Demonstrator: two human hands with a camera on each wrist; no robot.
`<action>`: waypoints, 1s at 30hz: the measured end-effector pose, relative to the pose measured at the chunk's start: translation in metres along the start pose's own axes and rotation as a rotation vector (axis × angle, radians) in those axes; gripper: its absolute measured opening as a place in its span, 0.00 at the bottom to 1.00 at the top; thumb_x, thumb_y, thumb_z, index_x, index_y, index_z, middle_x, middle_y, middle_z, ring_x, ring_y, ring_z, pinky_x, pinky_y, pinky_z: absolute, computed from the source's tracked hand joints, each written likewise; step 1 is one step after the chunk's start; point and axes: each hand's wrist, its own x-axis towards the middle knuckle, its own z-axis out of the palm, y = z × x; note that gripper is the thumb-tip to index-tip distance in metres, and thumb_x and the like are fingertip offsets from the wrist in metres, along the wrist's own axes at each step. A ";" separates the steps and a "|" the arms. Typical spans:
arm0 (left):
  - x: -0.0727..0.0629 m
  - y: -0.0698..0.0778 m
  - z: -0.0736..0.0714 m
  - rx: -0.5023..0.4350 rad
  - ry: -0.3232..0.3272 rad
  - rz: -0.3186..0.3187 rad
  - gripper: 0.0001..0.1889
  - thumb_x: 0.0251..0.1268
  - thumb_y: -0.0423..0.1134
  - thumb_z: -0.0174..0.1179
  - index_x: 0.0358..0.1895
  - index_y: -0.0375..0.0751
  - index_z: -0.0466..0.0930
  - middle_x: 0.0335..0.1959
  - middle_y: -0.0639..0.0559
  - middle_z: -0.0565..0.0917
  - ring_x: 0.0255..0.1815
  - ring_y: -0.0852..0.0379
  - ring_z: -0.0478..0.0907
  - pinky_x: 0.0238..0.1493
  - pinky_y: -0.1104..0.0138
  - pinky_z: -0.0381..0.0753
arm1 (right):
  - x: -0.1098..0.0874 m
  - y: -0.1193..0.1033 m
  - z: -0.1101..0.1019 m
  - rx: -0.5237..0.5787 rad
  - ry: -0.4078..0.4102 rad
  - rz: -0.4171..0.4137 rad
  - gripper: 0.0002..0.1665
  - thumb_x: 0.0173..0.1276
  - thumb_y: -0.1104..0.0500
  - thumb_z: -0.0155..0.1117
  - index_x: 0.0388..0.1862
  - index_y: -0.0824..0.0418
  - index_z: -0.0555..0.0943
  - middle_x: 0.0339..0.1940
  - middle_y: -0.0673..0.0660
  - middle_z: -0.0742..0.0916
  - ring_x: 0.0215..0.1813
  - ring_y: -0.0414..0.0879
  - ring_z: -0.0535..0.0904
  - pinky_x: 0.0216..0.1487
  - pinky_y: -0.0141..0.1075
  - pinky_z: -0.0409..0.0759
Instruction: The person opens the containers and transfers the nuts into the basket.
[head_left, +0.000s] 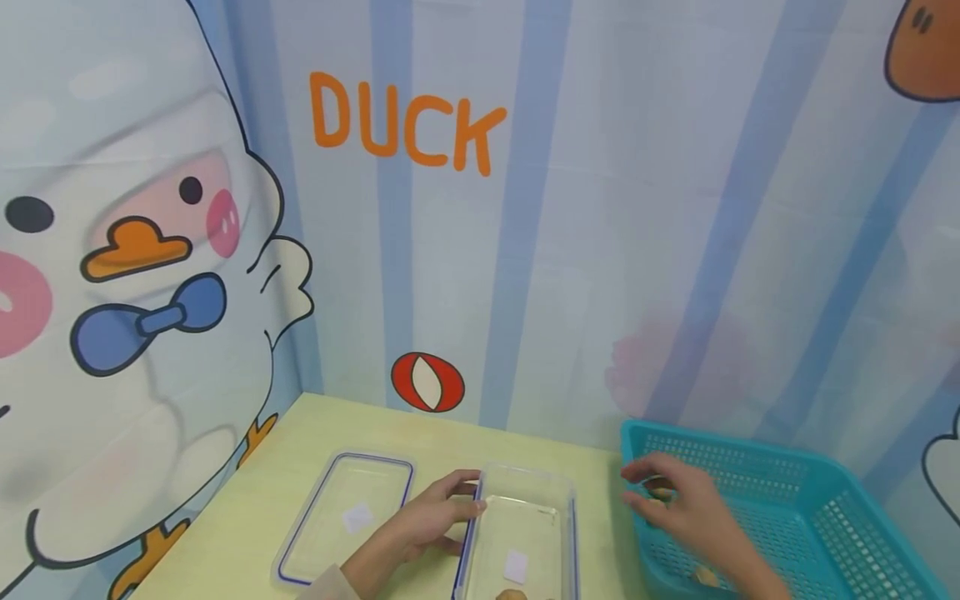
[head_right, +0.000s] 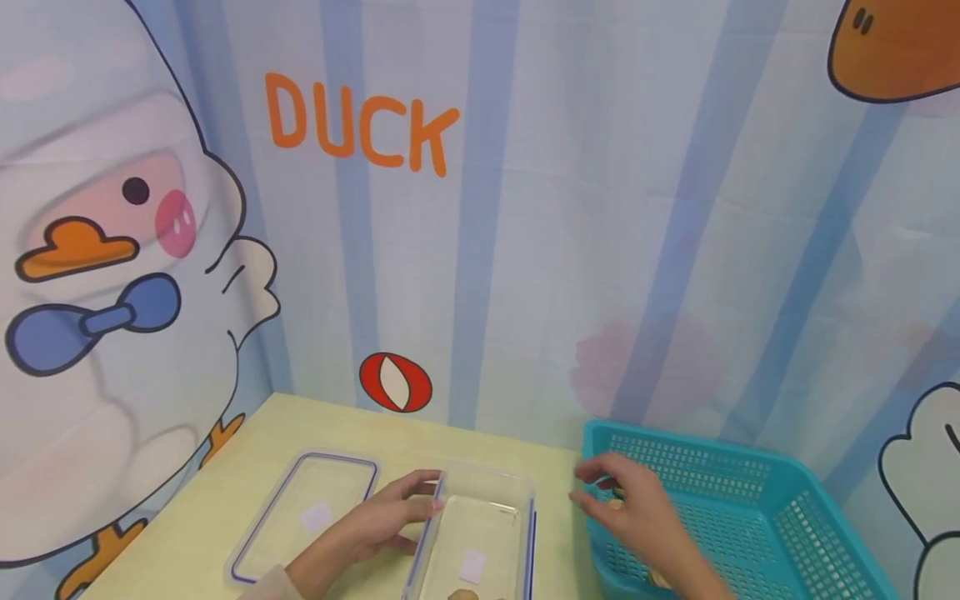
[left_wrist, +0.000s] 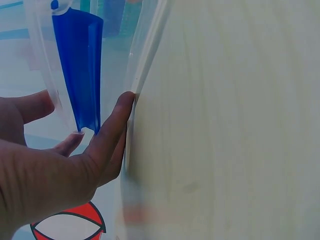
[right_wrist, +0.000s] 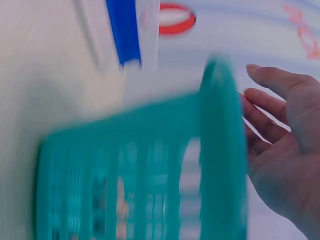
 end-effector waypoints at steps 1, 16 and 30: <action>0.000 0.000 0.000 0.001 -0.001 0.003 0.32 0.79 0.39 0.63 0.80 0.37 0.63 0.76 0.31 0.66 0.68 0.35 0.73 0.49 0.42 0.87 | 0.002 -0.006 0.006 0.019 -0.024 -0.031 0.12 0.72 0.59 0.75 0.52 0.53 0.86 0.48 0.47 0.89 0.49 0.39 0.86 0.47 0.36 0.88; 0.002 -0.001 0.002 0.001 -0.019 0.010 0.33 0.79 0.39 0.62 0.80 0.37 0.62 0.76 0.30 0.66 0.68 0.34 0.73 0.50 0.40 0.86 | 0.008 -0.029 0.093 0.247 -0.433 -0.105 0.16 0.75 0.53 0.72 0.57 0.56 0.84 0.51 0.56 0.89 0.52 0.43 0.85 0.52 0.41 0.87; -0.002 0.001 0.000 0.004 -0.011 0.008 0.33 0.79 0.40 0.63 0.80 0.37 0.63 0.76 0.32 0.67 0.69 0.32 0.72 0.50 0.41 0.86 | 0.009 -0.037 0.119 0.108 -0.628 0.084 0.15 0.75 0.50 0.73 0.54 0.56 0.88 0.49 0.46 0.89 0.53 0.41 0.83 0.54 0.42 0.84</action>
